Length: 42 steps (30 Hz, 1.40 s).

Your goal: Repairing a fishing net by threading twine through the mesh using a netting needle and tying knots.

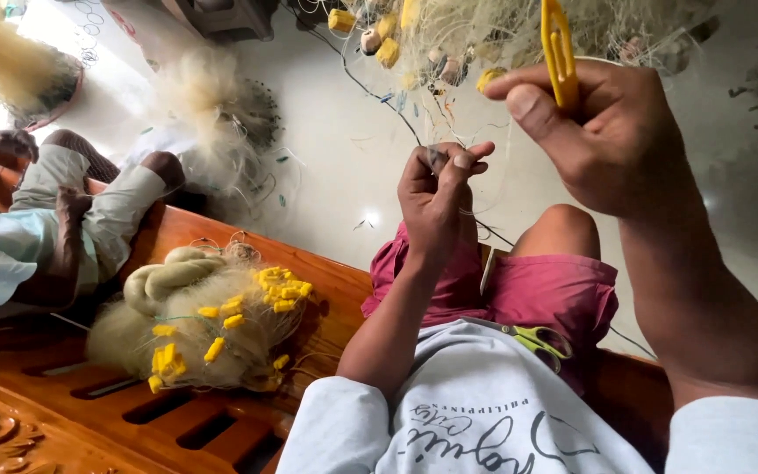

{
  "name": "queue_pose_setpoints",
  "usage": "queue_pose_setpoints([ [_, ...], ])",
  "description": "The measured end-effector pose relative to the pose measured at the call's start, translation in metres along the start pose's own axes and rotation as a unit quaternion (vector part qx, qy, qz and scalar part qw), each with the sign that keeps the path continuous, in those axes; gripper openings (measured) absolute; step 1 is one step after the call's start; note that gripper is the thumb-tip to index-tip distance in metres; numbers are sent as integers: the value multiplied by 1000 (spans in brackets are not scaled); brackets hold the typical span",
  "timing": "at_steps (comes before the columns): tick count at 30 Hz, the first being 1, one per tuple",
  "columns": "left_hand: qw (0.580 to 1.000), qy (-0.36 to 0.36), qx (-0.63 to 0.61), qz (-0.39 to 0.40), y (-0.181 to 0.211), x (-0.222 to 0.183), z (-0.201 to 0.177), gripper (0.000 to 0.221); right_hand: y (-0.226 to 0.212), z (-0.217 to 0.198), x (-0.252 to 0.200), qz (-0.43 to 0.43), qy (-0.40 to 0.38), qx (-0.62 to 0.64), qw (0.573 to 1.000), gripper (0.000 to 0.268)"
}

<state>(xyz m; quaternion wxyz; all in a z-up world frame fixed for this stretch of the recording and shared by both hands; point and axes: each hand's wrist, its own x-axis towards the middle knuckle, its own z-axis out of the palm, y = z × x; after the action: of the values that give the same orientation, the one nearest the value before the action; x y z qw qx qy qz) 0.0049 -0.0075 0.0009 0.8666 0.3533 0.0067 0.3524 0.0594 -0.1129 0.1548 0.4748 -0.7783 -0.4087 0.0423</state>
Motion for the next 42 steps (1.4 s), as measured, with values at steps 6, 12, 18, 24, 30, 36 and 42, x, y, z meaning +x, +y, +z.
queue_pose_setpoints([
  [6,999,3,25,22,-2,5,7,26,12,9,12,-59,51,29,997,24],
  [12,998,5,57,20,4,7,13,26,12,17,16,-63,92,48,993,26],
  [18,998,-2,56,18,6,6,12,26,22,27,10,-99,128,44,986,27],
  [24,995,-26,93,28,-5,5,1,27,38,24,-15,-158,99,-34,982,22],
  [30,998,4,64,-22,7,9,7,34,58,5,-43,-208,-148,-30,966,46],
  [36,997,33,67,-35,12,13,10,34,90,-17,-47,-173,-69,-311,932,32],
  [42,995,68,35,-58,3,12,2,29,99,-23,-38,-232,16,-396,888,8],
])
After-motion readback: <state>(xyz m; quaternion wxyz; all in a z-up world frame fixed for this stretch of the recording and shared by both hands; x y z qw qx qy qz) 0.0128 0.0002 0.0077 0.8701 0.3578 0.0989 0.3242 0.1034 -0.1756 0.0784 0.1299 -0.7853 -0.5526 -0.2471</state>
